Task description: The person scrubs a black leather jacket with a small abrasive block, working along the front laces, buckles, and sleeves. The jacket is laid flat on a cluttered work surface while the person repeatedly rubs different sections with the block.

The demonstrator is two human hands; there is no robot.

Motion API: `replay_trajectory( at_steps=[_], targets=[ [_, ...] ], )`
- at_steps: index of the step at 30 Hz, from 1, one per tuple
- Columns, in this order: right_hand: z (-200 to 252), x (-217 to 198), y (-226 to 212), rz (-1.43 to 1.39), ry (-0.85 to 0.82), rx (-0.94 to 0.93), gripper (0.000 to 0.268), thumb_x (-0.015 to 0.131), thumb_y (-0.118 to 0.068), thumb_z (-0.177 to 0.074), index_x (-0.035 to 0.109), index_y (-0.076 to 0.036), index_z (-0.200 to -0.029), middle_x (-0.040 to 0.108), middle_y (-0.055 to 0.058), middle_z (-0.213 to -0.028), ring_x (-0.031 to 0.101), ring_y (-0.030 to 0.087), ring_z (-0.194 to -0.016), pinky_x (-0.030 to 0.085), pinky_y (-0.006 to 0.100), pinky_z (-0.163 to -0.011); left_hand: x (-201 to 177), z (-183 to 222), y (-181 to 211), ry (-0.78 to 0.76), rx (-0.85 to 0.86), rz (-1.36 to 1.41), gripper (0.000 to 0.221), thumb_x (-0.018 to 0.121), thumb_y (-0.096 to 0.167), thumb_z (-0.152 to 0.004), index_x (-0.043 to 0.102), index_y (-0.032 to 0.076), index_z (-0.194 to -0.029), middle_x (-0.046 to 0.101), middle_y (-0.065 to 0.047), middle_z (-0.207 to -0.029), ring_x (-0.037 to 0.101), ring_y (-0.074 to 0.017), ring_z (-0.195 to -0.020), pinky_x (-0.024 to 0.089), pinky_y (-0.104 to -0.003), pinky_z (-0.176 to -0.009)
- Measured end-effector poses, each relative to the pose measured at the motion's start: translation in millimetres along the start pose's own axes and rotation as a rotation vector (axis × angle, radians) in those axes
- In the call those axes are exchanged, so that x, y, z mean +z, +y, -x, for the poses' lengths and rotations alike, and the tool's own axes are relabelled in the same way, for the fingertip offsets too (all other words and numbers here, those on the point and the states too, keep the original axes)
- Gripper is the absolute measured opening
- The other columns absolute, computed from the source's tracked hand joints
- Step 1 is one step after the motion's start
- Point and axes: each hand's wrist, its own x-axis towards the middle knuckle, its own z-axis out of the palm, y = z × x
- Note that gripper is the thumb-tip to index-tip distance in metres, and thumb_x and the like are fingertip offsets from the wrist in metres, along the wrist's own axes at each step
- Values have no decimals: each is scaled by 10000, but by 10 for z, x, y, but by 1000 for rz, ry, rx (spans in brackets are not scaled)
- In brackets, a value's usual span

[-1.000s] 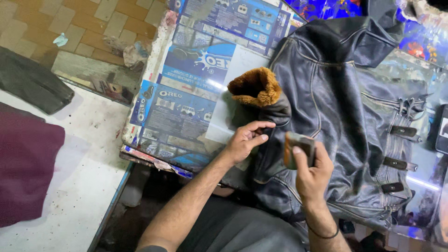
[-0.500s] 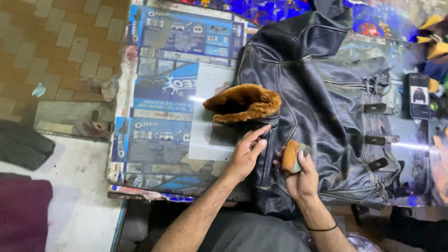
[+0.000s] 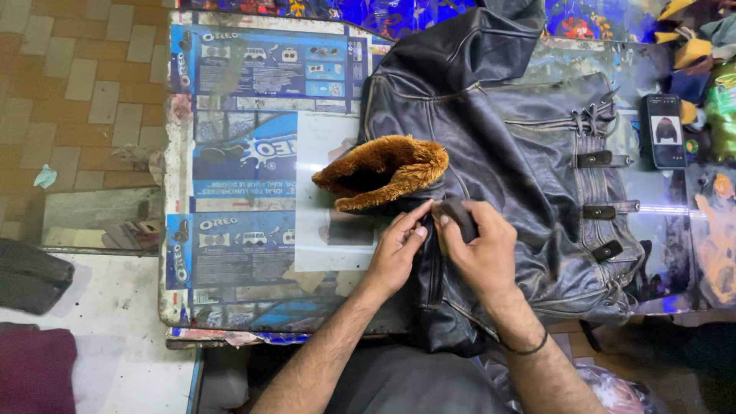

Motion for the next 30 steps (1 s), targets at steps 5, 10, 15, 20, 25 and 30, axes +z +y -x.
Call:
replay_trajectory(
  at_steps=[5,10,15,20,25,30],
  targets=[
    [390,-221,-228,12,-296,29,164,732,-117,-835,699,-23,-966,691,146,-841,690,322,-756,532,381,-679,-92,29,-19,-39,-11,21,446,532,112,-1056,567,91,-1500,494,29,-970,469,-66,-848,429,-211,-780],
    [372,-391,-220,53,-288,117,216,763,-165,-819,700,-22,-968,705,147,-820,704,291,-712,536,372,-643,-136,33,-47,-65,46,10,441,525,127,-1071,545,83,-1509,508,25,-1015,478,-75,-928,426,-213,-877],
    [-57,-56,-105,17,-73,49,222,760,-159,-898,687,0,-1034,704,169,-880,699,293,-764,537,373,-689,-129,26,-65,-85,158,62,422,505,121,-1086,516,74,-1506,578,29,-1243,532,-71,-1116,422,-218,-1009],
    [301,-122,-196,18,-301,-68,205,745,-127,-843,692,-11,-1003,686,169,-864,679,328,-782,524,383,-697,-178,58,-59,-63,40,22,452,535,127,-1065,549,93,-1516,469,18,-980,449,-83,-888,410,-213,-845],
    [648,-474,-84,-117,-508,301,246,764,-96,-804,719,-56,-1042,741,91,-827,729,260,-716,564,351,-672,-227,109,32,-160,20,-65,617,588,76,-994,436,133,-1589,430,-10,-1044,440,-87,-857,443,-205,-760],
    [331,-589,81,45,-278,-184,567,592,105,-680,701,-83,-1204,678,79,-1137,637,275,-1129,508,381,-996,-242,111,50,-250,-34,-115,853,614,-7,-871,293,159,-1643,425,-39,-1186,456,-74,-847,482,-204,-716]
  ],
)
